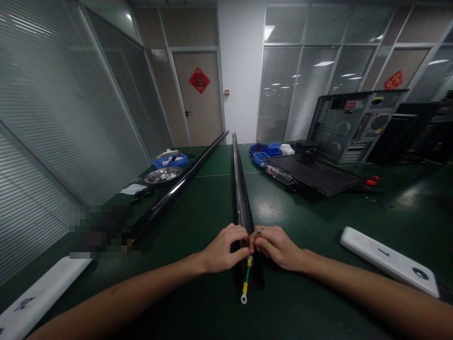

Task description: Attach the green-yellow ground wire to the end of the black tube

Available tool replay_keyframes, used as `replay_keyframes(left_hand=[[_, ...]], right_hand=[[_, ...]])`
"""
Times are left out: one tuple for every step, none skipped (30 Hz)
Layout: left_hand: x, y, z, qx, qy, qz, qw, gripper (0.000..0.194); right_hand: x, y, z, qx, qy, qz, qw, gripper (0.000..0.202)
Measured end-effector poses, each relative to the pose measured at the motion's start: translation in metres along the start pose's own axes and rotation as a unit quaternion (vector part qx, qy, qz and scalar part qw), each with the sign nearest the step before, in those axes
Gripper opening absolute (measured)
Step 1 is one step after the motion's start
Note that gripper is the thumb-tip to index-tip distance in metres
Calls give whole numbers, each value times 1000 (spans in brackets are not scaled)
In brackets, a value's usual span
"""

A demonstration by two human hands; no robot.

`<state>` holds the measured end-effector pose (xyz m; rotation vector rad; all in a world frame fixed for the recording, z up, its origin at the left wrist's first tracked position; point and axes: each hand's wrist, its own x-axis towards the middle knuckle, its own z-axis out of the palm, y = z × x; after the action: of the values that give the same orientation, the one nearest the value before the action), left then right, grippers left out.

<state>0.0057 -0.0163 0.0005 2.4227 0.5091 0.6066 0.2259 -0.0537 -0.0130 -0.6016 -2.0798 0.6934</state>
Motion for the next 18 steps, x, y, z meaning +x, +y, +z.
replay_keyframes(left_hand=[[0,0,0,0,0,0,1000,17],[0,0,0,0,0,-2,1000,17],[0,0,0,0,1,-3,1000,18],[1,0,0,-1,2,-5,1000,18],[1,0,1,-3,3,-7,1000,18],[1,1,1,-4,4,-8,1000,17],[1,1,1,-6,4,-9,1000,17],[1,1,1,-9,3,-11,1000,16],[1,1,1,-11,2,-12,1000,16],[1,1,0,-12,1,-12,1000,16],[1,1,0,-14,1,-12,1000,17],[1,1,0,-14,1,-12,1000,17],[1,0,0,-13,2,-12,1000,18],[1,0,0,-12,2,-12,1000,18],[1,0,0,-10,2,-12,1000,18],[1,-1,0,-8,1,-13,1000,19],[1,-1,0,-6,-1,-12,1000,19],[1,-2,0,-4,-2,-12,1000,19]], right_hand=[[0,0,0,-2,-1,2,1000,38],[0,1,0,-4,-2,4,1000,38],[0,1,1,-4,-3,6,1000,38],[0,2,1,-4,-3,7,1000,38],[0,3,1,-4,-3,9,1000,38],[-1,3,1,-4,-2,9,1000,38],[-1,4,1,-5,0,10,1000,38],[-1,4,1,-6,0,10,1000,38],[-1,4,1,-7,0,11,1000,37],[-1,4,1,-8,0,12,1000,37],[-1,4,1,-9,-1,13,1000,36],[-1,4,1,-10,-3,14,1000,36],[-1,4,1,-12,-3,14,1000,35],[0,4,1,-15,-4,14,1000,35],[0,4,1,-18,-4,15,1000,35],[0,4,1,-21,-5,15,1000,35],[0,3,1,-24,-6,16,1000,35],[0,3,1,-25,-7,17,1000,35]])
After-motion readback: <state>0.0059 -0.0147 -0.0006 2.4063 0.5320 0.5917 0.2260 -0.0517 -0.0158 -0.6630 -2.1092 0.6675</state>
